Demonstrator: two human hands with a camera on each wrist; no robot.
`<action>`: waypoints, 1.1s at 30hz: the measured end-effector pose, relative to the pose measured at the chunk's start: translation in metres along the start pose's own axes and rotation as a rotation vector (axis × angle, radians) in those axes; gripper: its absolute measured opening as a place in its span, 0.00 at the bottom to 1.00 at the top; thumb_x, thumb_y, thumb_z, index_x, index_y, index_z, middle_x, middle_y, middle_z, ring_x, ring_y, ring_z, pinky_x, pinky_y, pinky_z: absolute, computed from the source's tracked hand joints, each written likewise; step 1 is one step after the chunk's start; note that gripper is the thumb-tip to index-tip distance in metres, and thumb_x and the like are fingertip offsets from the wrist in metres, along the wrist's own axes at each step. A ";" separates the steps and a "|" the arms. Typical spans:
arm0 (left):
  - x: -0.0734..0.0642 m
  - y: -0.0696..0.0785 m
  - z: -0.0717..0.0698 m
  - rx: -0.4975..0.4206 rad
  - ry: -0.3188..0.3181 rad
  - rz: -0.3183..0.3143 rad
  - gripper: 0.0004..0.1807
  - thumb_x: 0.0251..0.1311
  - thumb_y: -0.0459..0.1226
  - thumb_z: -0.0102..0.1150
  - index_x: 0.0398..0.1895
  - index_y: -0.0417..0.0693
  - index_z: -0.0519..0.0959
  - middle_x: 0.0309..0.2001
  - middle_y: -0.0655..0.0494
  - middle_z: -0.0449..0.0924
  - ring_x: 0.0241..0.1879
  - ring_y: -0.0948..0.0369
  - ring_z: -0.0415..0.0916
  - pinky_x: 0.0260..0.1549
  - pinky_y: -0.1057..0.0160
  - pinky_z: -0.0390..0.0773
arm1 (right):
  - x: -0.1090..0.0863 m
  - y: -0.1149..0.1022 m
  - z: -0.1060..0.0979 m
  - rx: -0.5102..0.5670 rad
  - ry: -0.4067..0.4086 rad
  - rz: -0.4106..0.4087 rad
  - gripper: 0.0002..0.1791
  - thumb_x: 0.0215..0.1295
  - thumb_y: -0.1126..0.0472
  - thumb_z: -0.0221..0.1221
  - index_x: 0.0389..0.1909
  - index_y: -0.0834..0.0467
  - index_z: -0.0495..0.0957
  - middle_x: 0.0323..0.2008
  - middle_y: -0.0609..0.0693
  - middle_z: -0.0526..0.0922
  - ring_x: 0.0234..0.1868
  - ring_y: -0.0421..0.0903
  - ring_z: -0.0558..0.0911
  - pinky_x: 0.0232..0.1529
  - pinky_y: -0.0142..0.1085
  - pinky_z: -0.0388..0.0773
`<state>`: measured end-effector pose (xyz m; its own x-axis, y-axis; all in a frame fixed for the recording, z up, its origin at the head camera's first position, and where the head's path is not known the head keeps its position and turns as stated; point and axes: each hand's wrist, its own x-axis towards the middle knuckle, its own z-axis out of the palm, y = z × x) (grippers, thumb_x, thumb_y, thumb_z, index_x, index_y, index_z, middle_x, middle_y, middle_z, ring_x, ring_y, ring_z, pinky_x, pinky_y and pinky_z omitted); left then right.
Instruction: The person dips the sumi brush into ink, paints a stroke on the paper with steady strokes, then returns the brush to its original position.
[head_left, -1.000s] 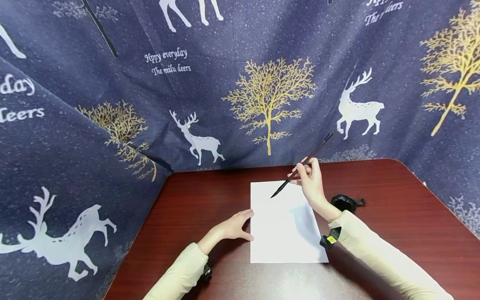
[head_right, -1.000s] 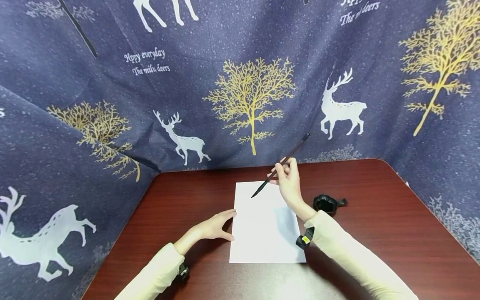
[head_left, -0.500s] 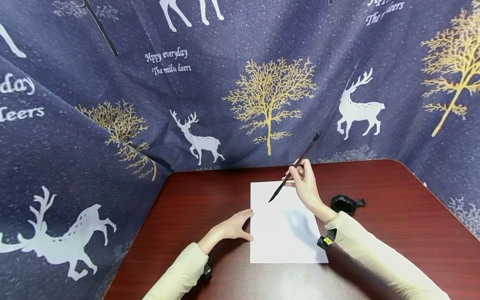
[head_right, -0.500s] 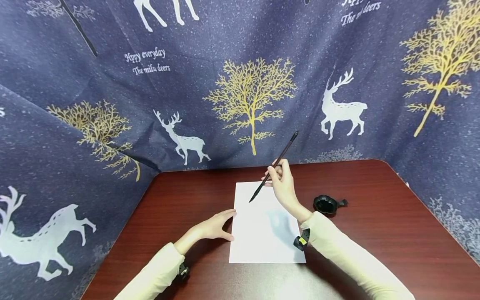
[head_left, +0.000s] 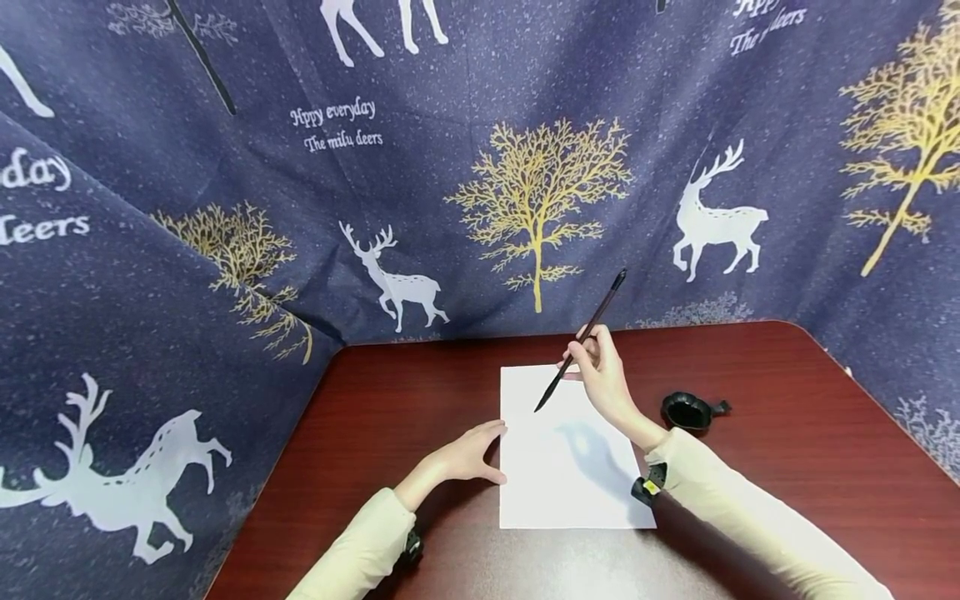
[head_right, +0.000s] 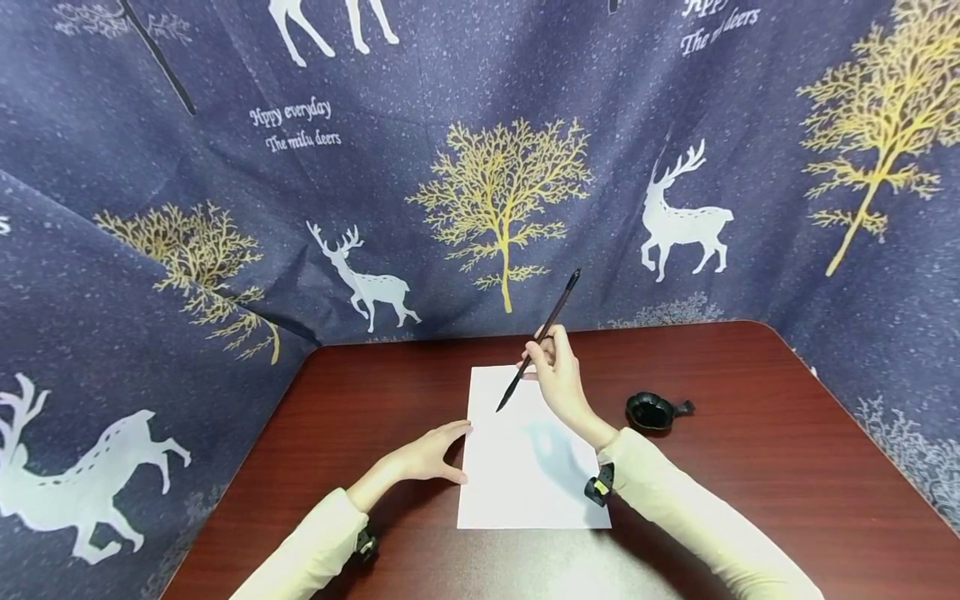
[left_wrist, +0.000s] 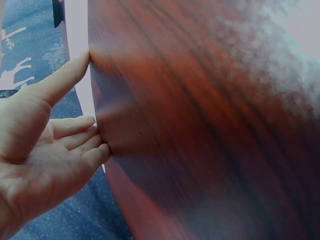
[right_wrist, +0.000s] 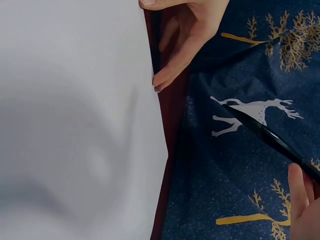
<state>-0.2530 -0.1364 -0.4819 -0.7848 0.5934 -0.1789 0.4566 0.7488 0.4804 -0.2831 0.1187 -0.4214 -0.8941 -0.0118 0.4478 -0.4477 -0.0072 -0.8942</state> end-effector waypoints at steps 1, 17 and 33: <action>0.000 0.000 0.000 0.004 0.002 0.001 0.45 0.52 0.45 0.70 0.70 0.35 0.61 0.73 0.41 0.57 0.73 0.48 0.55 0.69 0.49 0.60 | 0.000 0.000 0.001 -0.007 -0.003 -0.004 0.09 0.74 0.62 0.49 0.47 0.62 0.62 0.31 0.45 0.79 0.33 0.39 0.85 0.35 0.49 0.84; -0.002 0.002 0.000 -0.018 -0.005 -0.004 0.45 0.53 0.44 0.70 0.70 0.35 0.61 0.73 0.41 0.57 0.73 0.46 0.55 0.69 0.48 0.60 | -0.006 -0.014 0.009 -0.070 -0.027 -0.041 0.10 0.71 0.69 0.52 0.48 0.69 0.65 0.31 0.50 0.79 0.32 0.32 0.83 0.33 0.52 0.83; -0.001 0.001 0.000 -0.004 0.001 0.001 0.45 0.52 0.44 0.71 0.70 0.34 0.62 0.73 0.41 0.58 0.73 0.47 0.56 0.69 0.49 0.61 | -0.011 -0.022 0.015 -0.082 -0.074 -0.007 0.12 0.69 0.70 0.53 0.48 0.72 0.65 0.37 0.71 0.80 0.32 0.30 0.83 0.34 0.52 0.84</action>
<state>-0.2520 -0.1361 -0.4808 -0.7845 0.5941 -0.1777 0.4559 0.7468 0.4842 -0.2634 0.1039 -0.4068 -0.8889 -0.0863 0.4499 -0.4561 0.0743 -0.8868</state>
